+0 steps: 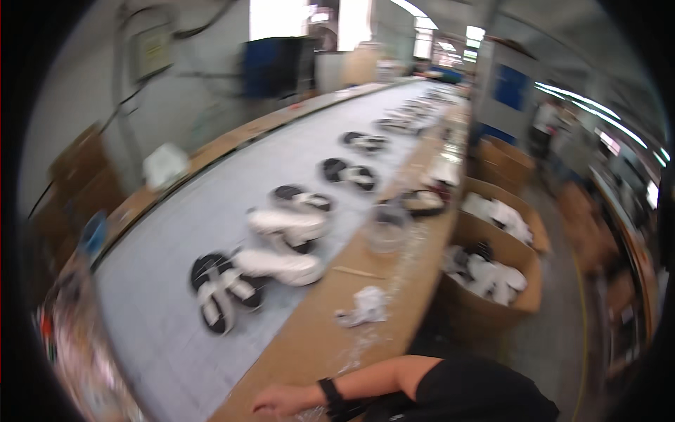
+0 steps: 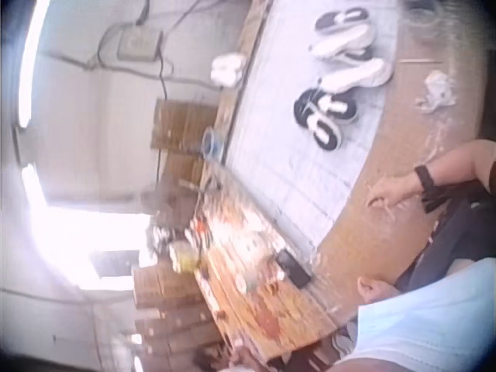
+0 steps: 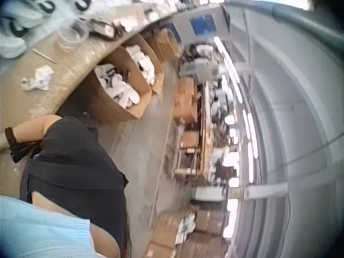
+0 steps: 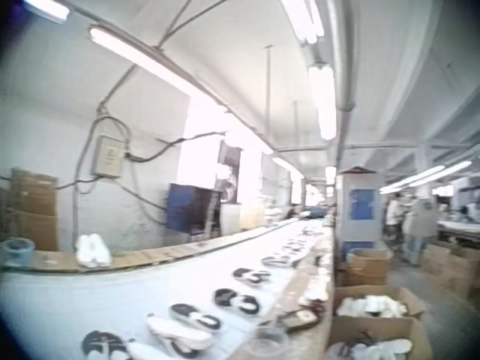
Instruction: The person assembles white slipper soles with black insoles at a factory workstation. They pick up a sole, place an insole inside, and stack the completed pairs on the table. The person repeats this process for multiple units, occasionally inspecting the items before stacking them.
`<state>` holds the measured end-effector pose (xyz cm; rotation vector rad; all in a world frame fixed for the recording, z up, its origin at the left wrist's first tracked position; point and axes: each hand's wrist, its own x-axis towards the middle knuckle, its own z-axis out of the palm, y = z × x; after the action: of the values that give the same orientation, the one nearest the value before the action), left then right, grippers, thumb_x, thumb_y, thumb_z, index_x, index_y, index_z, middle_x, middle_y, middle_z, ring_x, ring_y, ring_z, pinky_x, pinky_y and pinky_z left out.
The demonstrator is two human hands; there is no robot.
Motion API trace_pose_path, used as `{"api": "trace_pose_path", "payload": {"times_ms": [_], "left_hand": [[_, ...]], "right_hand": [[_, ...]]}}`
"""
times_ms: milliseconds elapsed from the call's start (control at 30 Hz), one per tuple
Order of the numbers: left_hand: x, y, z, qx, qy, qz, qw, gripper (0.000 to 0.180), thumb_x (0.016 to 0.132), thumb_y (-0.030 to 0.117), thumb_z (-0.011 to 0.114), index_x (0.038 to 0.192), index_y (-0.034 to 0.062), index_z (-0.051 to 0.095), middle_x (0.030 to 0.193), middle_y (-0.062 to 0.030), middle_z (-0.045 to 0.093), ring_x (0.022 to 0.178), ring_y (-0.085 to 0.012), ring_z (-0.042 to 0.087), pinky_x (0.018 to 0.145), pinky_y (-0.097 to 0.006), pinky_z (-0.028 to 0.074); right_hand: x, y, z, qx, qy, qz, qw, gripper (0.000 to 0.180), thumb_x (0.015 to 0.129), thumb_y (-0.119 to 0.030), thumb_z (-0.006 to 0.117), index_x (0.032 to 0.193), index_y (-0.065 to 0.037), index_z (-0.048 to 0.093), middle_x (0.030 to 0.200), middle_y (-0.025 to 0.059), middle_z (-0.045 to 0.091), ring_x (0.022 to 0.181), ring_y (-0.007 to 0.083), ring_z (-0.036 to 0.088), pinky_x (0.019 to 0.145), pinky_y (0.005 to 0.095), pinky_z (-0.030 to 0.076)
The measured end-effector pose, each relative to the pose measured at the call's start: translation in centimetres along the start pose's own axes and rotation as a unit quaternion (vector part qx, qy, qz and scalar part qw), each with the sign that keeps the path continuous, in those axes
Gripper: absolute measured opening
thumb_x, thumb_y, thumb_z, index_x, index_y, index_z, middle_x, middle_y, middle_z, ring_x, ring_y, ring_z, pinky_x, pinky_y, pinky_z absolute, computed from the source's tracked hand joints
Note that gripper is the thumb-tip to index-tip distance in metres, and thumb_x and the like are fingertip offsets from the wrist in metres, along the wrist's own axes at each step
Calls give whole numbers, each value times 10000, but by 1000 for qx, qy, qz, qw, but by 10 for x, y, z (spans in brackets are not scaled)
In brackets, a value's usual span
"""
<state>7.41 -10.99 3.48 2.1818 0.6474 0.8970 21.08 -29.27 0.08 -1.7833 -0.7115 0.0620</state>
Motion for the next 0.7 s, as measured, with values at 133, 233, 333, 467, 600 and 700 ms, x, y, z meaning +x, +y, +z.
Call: {"api": "trace_pose_path", "payload": {"times_ms": [133, 233, 333, 467, 600, 700], "left_hand": [[4, 40, 47, -28, -40, 92, 995, 280, 878, 212, 527, 870, -58, 601, 757, -173, 621, 663, -311, 570, 611, -336, 467], [-1, 62, 67, -46, -67, 133, 988, 281, 878, 212, 527, 869, -58, 600, 755, -174, 620, 661, -311, 569, 609, -337, 467], [-8, 77, 81, -52, -96, 158, 981, 281, 878, 213, 526, 867, -58, 600, 753, -174, 619, 659, -311, 568, 607, -338, 466], [-13, 88, 90, -50, -109, 175, 977, 282, 879, 214, 525, 866, -58, 599, 750, -175, 618, 657, -311, 567, 605, -338, 465], [-17, 93, 95, -46, -115, 178, 976, 282, 879, 214, 524, 864, -58, 598, 748, -176, 617, 655, -311, 566, 603, -339, 464], [-20, 95, 97, -42, -116, 182, 975, 283, 879, 215, 524, 863, -58, 598, 746, -176, 616, 653, -311, 565, 602, -340, 463]], "right_hand": [[4, 23, 15, -37, 30, -21, 999, 180, 775, -132, 564, 930, -55, 615, 858, 150, 628, 767, 292, 593, 643, 381, 466], [4, 18, 13, -46, 31, -15, 998, 186, 771, -136, 560, 930, -56, 613, 856, 153, 626, 767, 297, 590, 643, 389, 461], [2, 18, 11, -35, 37, -12, 999, 191, 772, -141, 562, 935, -55, 611, 860, 153, 624, 770, 295, 587, 645, 388, 459], [3, 20, 10, -16, 37, -13, 999, 198, 775, -148, 564, 942, -52, 607, 866, 154, 622, 775, 292, 583, 648, 386, 457], [3, 21, 8, -3, 30, -16, 999, 205, 777, -154, 567, 949, -50, 603, 872, 155, 619, 780, 290, 579, 651, 384, 454], [3, 23, 7, 9, 25, -18, 999, 211, 778, -159, 569, 954, -48, 600, 876, 156, 617, 783, 287, 576, 653, 382, 452]]}}
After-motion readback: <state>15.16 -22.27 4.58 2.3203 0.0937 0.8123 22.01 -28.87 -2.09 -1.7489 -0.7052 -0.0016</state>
